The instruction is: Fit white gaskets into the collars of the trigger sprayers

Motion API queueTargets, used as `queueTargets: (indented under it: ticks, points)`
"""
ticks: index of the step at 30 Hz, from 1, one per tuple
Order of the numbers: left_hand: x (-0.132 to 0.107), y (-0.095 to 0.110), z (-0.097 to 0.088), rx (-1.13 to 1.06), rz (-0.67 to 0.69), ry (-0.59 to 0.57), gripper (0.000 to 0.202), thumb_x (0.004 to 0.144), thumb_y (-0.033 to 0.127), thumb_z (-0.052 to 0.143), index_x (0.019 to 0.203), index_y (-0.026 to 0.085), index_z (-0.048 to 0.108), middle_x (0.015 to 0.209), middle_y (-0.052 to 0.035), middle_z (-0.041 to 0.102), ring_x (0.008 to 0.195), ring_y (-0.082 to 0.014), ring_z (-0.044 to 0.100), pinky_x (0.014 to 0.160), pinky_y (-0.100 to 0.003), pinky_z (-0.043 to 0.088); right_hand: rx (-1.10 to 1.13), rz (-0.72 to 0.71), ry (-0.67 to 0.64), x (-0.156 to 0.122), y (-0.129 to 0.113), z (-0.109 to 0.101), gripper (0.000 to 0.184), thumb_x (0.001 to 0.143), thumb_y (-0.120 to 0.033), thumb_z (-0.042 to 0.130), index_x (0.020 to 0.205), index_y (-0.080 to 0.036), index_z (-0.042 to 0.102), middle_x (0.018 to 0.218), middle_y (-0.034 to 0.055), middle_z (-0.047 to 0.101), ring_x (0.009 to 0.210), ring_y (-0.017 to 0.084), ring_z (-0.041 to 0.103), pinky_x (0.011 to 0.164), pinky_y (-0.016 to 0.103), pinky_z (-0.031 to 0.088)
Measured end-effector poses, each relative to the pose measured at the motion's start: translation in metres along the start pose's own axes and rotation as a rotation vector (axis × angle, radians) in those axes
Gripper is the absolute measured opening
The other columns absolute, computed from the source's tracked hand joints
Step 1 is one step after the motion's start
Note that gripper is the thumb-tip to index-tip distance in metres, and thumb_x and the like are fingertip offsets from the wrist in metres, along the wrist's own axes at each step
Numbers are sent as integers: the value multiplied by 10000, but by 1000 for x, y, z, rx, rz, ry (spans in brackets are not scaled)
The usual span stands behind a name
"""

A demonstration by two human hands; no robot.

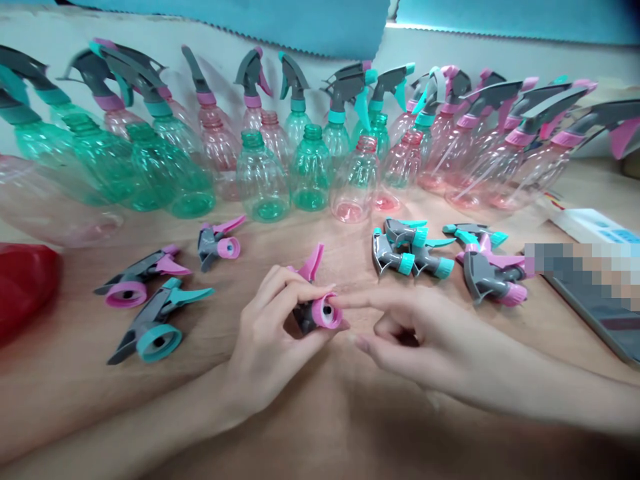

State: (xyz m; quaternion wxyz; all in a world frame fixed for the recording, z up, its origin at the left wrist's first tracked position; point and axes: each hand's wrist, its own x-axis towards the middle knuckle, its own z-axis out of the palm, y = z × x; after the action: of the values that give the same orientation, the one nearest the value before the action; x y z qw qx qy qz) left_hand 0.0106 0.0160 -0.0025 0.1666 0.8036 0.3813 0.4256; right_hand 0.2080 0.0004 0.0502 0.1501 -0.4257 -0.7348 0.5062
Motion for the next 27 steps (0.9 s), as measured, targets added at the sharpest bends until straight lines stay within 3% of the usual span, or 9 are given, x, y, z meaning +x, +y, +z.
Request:
queueTargets:
  ticks: [4,12,15,19,22,27]
  points:
    - [2,0,0,-4,-22,-23,187,770,157,687,946,182,628,806,-5,554,756,-144,550,640,-269,452,90,85,47,7,4,-6,351,878,-286,518,1211,-182,562,506,-102,293,459,72,259,403,203,195]
    - [4,1,1,-51,-18,-55,146,766,154,687,880,201,607,799,-3,567,740,-149,561,611,-269,453,297,164,59,10,8,-3,266,885,-293,521,1117,-185,595,492,-100,367,415,46,311,390,169,231]
    - [6,2,0,-49,-46,-82,107,771,175,686,848,192,614,795,-7,570,748,-152,570,621,-268,461,228,106,65,11,8,1,273,887,-306,514,1114,-180,599,503,-93,390,421,49,338,398,168,263]
    - [7,3,0,-52,-64,-74,116,763,166,686,851,179,611,784,-6,563,745,-146,571,614,-253,461,-60,22,155,3,6,5,278,884,-257,498,1140,-216,598,517,-74,481,442,67,405,415,181,303]
    - [6,3,1,-48,-68,-52,151,750,181,708,871,175,617,783,-5,556,731,-141,561,617,-254,461,-218,-5,151,-6,2,8,323,863,-249,507,1179,-240,572,509,-72,527,419,80,437,401,193,313]
    - [4,2,2,-27,-28,-40,111,775,187,690,860,174,619,777,-4,547,731,-140,541,635,-264,459,-121,38,36,-11,-5,12,390,811,-250,513,1199,-221,542,454,-80,504,340,92,424,315,187,281]
